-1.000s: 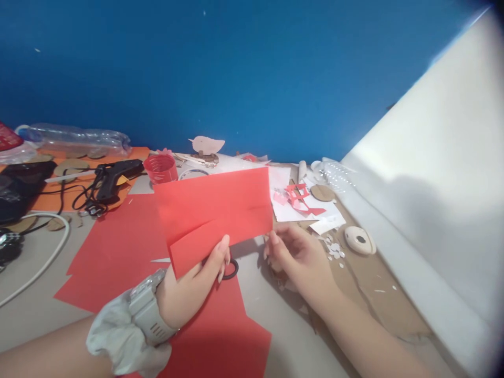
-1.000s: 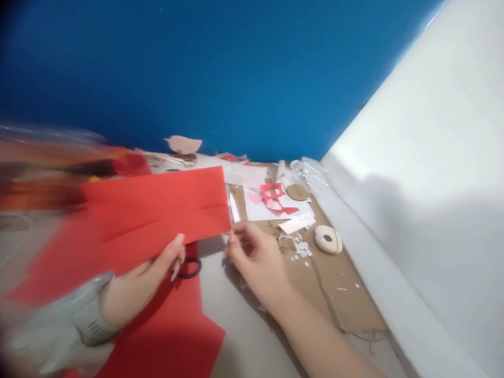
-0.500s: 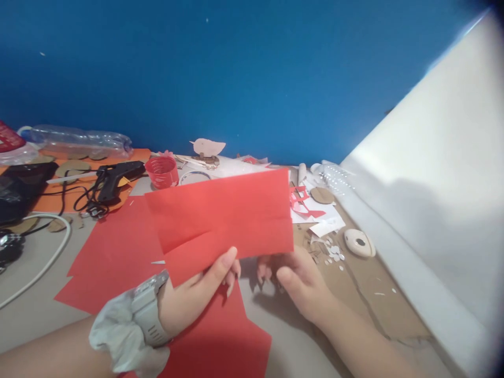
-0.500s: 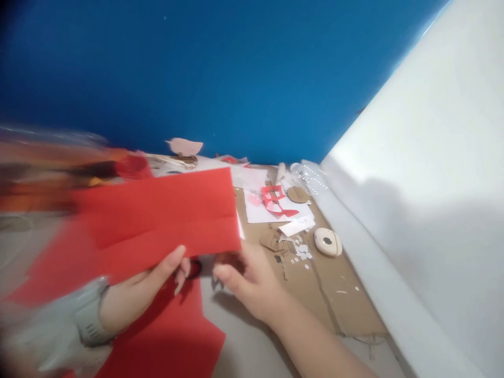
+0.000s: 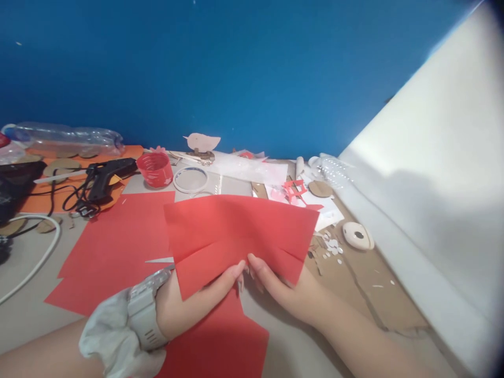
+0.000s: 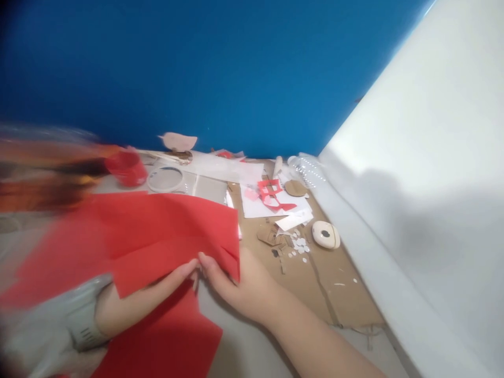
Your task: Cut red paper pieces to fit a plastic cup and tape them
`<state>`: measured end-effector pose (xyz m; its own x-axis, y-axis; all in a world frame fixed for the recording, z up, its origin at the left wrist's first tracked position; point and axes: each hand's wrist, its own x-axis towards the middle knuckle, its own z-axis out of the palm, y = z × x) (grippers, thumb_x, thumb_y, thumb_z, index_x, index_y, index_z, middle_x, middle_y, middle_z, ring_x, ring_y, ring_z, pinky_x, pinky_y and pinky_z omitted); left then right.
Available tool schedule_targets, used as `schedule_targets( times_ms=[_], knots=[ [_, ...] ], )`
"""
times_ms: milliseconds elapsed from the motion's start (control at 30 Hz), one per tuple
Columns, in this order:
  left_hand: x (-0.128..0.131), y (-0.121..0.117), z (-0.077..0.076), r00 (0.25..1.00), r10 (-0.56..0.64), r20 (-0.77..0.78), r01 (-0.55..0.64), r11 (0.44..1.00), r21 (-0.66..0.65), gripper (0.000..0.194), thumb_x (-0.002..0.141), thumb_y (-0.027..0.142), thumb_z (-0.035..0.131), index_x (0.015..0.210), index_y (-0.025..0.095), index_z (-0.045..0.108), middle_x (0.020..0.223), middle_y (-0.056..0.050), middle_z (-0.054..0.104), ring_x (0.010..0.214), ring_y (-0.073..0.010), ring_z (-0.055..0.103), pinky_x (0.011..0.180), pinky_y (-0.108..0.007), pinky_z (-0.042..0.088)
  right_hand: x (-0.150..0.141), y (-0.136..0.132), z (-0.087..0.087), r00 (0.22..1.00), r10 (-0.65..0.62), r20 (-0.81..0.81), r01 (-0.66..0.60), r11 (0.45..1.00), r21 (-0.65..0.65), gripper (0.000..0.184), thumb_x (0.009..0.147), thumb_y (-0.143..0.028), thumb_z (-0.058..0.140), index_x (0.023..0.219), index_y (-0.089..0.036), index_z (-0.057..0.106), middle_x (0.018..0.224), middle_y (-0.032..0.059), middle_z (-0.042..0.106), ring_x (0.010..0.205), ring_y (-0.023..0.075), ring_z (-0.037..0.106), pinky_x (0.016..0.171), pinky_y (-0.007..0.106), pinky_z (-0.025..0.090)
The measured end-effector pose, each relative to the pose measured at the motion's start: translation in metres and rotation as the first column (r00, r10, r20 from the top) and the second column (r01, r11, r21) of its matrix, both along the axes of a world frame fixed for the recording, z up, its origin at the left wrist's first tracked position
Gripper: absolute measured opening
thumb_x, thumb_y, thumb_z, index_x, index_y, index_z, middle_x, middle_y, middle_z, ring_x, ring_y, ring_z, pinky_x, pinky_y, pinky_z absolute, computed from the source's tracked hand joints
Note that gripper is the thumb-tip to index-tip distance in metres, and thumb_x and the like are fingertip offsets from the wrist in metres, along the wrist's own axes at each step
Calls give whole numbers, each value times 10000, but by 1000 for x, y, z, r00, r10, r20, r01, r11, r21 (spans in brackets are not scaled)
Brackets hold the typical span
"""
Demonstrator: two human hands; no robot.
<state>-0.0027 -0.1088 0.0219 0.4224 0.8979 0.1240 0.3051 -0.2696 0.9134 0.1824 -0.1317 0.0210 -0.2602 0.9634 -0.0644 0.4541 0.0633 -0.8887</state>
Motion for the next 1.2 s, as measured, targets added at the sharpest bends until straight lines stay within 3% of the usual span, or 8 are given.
schedule_targets(
  times_ms=[133,267,433,633,767,900,1067,1200],
  knots=[
    [0,-4,-9,995,68,-75,-60,993,99,195,832,290,509,958,296,658,888,11,719,932,-196,644,939,-378,483,-3,-1,3,998,-60,25,58,996,70,291,913,-341,414,658,-218,478,611,-40,532,584,109,557,610,223,448],
    [3,-3,-14,986,126,-107,-105,977,187,169,828,260,517,944,275,638,938,16,711,916,-174,649,892,-305,502,-3,0,3,996,-70,51,64,991,118,223,894,-318,451,695,-230,503,632,-30,566,609,132,585,595,235,462],
    [5,1,-10,992,50,-119,-34,990,136,144,855,217,479,767,224,593,787,35,683,800,-117,636,801,-206,484,0,-1,-2,981,-183,68,168,968,185,131,865,-335,494,796,-230,533,759,10,627,744,187,626,649,271,487],
    [5,4,-4,994,17,-110,-5,994,108,188,865,190,459,715,204,572,722,40,635,746,-98,597,769,-181,445,6,1,-2,978,-181,109,169,980,105,214,881,-367,457,736,-227,530,703,-9,601,694,164,606,646,262,483],
    [5,6,1,998,-43,-45,44,999,10,224,885,195,424,706,187,557,706,32,624,701,-85,599,739,-166,454,10,2,-1,990,-129,60,122,987,102,365,901,-340,414,567,-220,495,580,-16,553,663,153,593,664,256,483],
    [4,4,2,987,-158,-10,157,987,-41,232,898,193,396,728,187,554,746,26,636,755,-92,617,795,-181,451,9,0,-2,995,-33,95,23,993,112,287,875,-345,466,643,-263,614,561,-30,599,636,160,612,740,288,510],
    [3,2,-3,985,-168,-23,168,986,-10,181,882,160,416,769,195,553,794,27,630,792,-93,606,783,-180,448,3,-3,-5,993,-32,116,25,998,65,190,863,-327,496,950,-307,663,856,-30,712,796,173,663,885,325,492],
    [2,3,-5,985,-172,-29,172,985,16,151,861,137,431,788,192,552,798,24,619,774,-96,597,749,-184,454,1,-3,-4,993,-19,121,13,999,51,206,866,-313,482,958,-291,665,988,-16,703,886,195,654,920,359,483]
  ],
)
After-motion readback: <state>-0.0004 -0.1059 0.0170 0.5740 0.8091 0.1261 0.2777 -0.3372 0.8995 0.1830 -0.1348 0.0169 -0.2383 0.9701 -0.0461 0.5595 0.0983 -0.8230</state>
